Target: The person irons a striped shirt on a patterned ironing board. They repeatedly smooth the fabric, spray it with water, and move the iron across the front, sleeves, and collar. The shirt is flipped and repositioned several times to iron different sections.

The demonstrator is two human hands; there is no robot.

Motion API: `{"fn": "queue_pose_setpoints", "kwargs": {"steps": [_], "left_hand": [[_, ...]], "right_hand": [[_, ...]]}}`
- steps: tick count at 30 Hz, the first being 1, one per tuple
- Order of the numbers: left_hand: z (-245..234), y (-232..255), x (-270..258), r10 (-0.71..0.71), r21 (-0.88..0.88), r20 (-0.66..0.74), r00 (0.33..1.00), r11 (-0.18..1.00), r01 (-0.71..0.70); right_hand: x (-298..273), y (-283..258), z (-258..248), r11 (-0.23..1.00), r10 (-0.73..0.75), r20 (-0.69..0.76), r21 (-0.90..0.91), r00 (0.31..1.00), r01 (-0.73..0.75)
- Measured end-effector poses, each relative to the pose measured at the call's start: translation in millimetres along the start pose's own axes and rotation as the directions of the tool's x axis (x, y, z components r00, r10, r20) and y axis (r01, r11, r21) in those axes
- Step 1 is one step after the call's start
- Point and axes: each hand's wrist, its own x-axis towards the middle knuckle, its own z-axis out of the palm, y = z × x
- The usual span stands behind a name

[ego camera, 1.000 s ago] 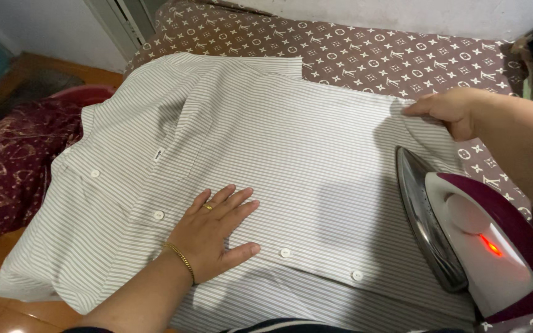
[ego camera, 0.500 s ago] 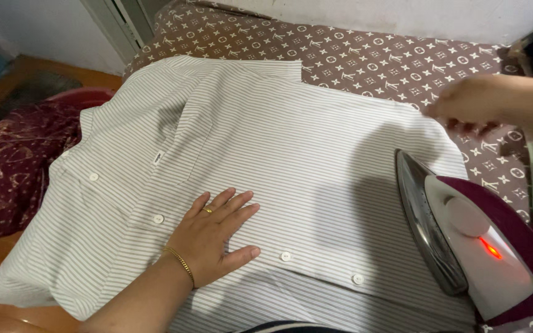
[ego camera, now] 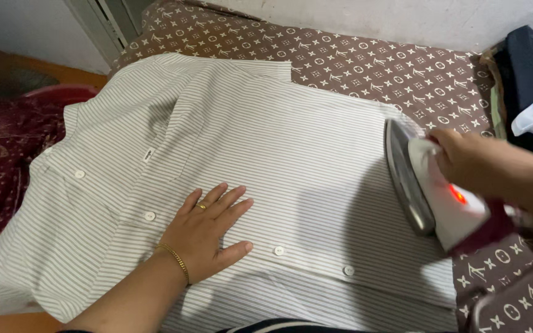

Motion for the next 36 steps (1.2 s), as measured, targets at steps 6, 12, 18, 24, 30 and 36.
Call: {"fn": "queue_pose_setpoints", "kwargs": {"steps": [6, 12, 18, 24, 30, 36], "left_hand": [[-2, -2, -1, 0.003, -0.033, -0.001, 1.000, 0.999, -0.003], [9, -6, -5, -0.022, -0.079, -0.123, 0.992, 0.997, 0.012], [13, -10, -8, -0.114, -0.106, -0.170, 0.979, 0.990, 0.097], [-10, -23, -19, -0.260, -0.012, 0.047, 0.965, 0.965, 0.260], [-27, -43, -49, -0.215, 0.046, 0.077, 0.974, 0.976, 0.212], [-40, -87, -80, -0.330, -0.010, 0.206, 0.921, 0.940, 0.340]], "right_hand": [[99, -3, -44, 0.936, 0.335, 0.169, 0.055, 0.927, -0.348], [90, -64, -73, 0.867, 0.467, 0.032, 0.179, 0.884, -0.465], [39, -164, -102, 0.935, 0.276, 0.216, 0.165, 0.937, -0.314], [37, -257, -109, 0.988, 0.137, 0.044, 0.068, 0.990, -0.140], [51, -306, -97, 0.993, 0.082, -0.236, 0.108, 0.968, -0.058], [70, -310, -103, 1.000, 0.018, -0.178, 0.022, 0.984, -0.014]]}}
